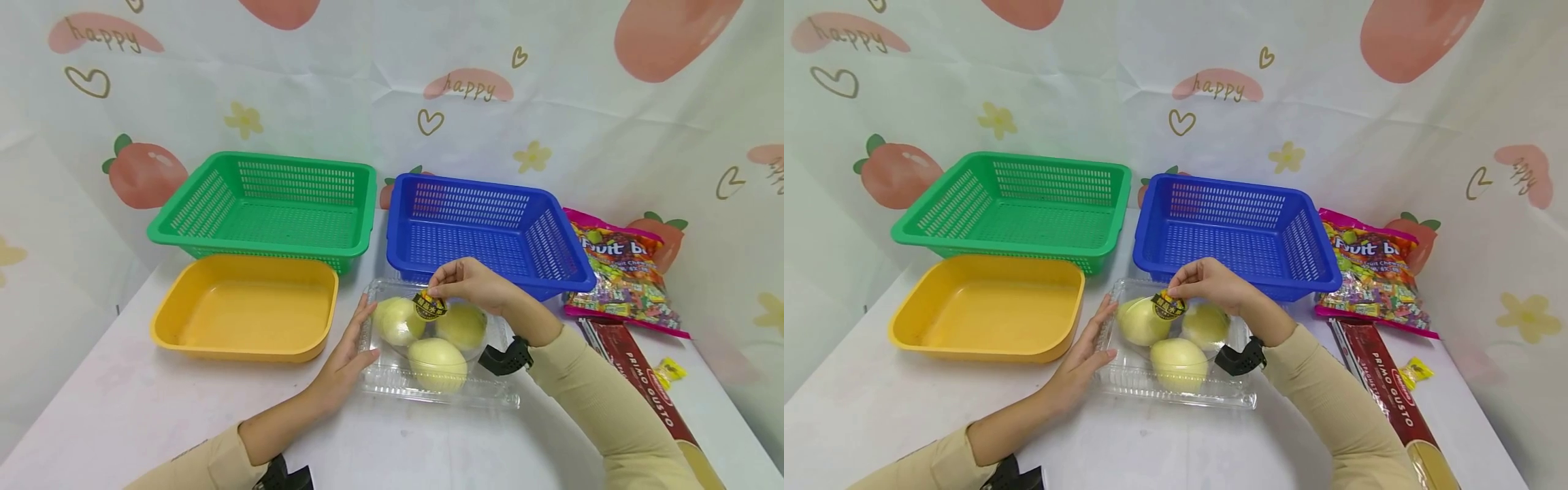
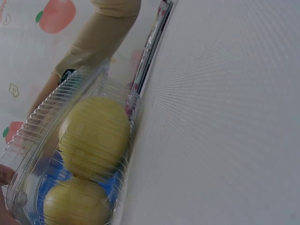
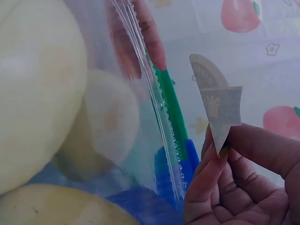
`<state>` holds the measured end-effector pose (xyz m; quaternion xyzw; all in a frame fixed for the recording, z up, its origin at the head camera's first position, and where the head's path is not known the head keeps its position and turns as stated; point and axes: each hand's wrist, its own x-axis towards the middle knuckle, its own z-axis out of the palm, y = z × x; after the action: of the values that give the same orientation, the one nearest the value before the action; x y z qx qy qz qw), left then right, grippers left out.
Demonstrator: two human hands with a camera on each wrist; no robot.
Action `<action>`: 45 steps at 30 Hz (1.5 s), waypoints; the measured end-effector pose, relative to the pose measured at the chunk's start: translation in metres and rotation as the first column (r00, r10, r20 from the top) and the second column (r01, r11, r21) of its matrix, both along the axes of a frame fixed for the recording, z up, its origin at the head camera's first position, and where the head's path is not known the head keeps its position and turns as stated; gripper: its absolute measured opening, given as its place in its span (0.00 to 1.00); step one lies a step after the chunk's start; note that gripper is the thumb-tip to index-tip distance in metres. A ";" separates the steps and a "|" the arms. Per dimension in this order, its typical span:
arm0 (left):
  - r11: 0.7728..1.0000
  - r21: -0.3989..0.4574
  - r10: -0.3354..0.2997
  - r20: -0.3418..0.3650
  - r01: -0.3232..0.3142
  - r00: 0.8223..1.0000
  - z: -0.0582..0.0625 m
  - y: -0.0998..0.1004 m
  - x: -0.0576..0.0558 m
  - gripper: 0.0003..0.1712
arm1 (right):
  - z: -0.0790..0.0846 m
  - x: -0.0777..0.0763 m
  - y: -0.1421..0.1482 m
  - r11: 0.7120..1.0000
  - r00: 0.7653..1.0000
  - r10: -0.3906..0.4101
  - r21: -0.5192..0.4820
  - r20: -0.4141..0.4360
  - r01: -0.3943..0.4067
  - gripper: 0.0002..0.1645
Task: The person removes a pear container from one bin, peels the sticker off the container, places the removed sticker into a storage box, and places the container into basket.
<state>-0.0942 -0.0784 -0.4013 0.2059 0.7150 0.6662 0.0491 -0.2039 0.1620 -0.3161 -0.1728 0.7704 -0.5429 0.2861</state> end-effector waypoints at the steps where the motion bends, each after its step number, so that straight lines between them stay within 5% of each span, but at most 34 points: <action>1: 1.000 -0.001 -0.001 -0.001 0.001 1.000 0.000 0.000 0.000 0.39 | 0.000 0.000 0.000 1.000 1.000 -0.004 0.000 0.001 0.004 0.03; 14: 0.999 -0.016 0.033 0.073 -0.032 0.997 0.017 -0.006 -0.005 0.36 | 0.005 0.001 0.000 1.000 1.000 -0.011 0.027 -0.011 0.011 0.06; 25: 0.998 -0.042 0.046 -0.022 -0.047 0.999 0.053 -0.046 -0.022 0.28 | 0.019 -0.005 -0.007 0.995 0.998 -0.039 0.095 -0.041 0.043 0.07; 28: 0.994 -0.052 0.090 -0.048 -0.092 0.995 0.060 -0.060 -0.028 0.26 | 0.024 -0.007 -0.012 0.994 0.998 -0.038 0.099 -0.056 0.044 0.08; 37: 0.958 -0.131 0.239 -0.125 -0.255 0.963 0.075 -0.093 -0.037 0.24 | 0.036 -0.018 -0.038 0.995 0.995 -0.041 0.091 -0.089 0.050 0.09; 45: 0.871 -0.259 0.343 -0.289 -0.418 0.894 0.079 -0.128 -0.049 0.23 | 0.040 -0.032 -0.068 0.997 0.998 -0.054 0.045 -0.046 0.056 0.09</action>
<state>-0.1429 -0.2069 -0.3221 0.1266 0.8391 0.5111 -0.1364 -0.2358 0.0935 -0.2760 -0.1569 0.7934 -0.5286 0.2579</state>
